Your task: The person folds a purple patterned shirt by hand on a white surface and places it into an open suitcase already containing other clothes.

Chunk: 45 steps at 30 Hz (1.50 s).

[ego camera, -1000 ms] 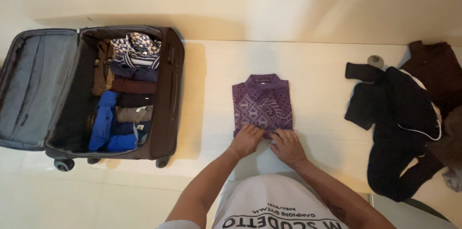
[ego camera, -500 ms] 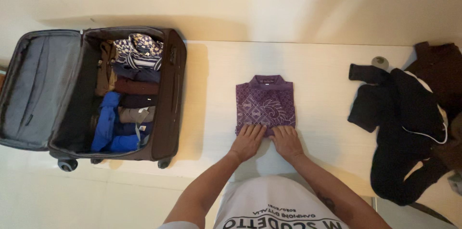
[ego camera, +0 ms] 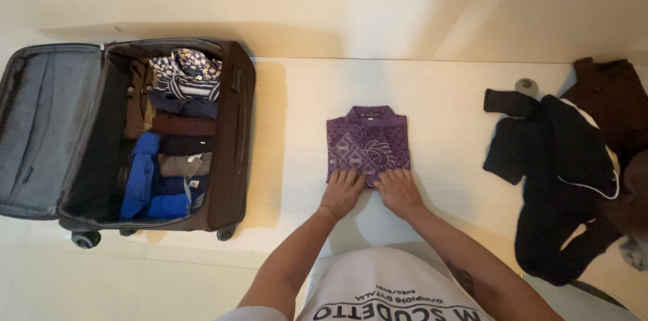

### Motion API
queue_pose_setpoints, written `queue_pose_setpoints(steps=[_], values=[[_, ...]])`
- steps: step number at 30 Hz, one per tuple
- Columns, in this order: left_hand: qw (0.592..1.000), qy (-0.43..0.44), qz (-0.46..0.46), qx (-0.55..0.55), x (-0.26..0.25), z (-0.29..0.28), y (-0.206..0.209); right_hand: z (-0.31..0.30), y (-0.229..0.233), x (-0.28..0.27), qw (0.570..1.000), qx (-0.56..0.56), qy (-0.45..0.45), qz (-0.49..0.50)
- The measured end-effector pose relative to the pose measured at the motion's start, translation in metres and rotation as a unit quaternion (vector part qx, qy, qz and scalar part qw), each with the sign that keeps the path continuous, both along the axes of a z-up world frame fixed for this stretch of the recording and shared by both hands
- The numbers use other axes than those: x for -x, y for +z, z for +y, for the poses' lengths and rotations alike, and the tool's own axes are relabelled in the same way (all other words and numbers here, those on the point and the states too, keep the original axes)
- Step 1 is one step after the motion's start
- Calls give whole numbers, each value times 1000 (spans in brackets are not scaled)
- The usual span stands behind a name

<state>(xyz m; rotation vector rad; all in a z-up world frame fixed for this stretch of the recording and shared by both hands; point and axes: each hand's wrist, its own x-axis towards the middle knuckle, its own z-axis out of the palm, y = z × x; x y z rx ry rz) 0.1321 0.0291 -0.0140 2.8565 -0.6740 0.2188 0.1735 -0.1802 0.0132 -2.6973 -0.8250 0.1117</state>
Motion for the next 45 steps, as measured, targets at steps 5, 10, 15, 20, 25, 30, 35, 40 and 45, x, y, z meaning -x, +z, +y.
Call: queue_pose_setpoints(steps=[5,10,15,20,25,30,35,40,45], values=[[995,12,90,41,1,1,1,-10,4,14,993,-78,29,-87],[992,5,64,106,3,1,11,-15,-2,19,986,-66,63,-141],[979,13,125,162,0,7,19,-16,-11,17,988,-61,72,-124],[976,30,117,179,7,5,16,-18,-22,17,987,-73,73,-126],[973,56,110,192,31,-1,15,-23,-26,17,988,-66,88,-108],[990,57,49,121,51,-10,19,-29,-22,23,991,-45,107,-64],[995,60,-17,78,59,-15,19,-31,-15,25,993,-33,114,-16],[999,43,-2,27,63,-14,1,-32,-9,27,991,-25,127,18],[992,57,76,87,68,-17,6,-34,9,37,992,-24,120,20]])
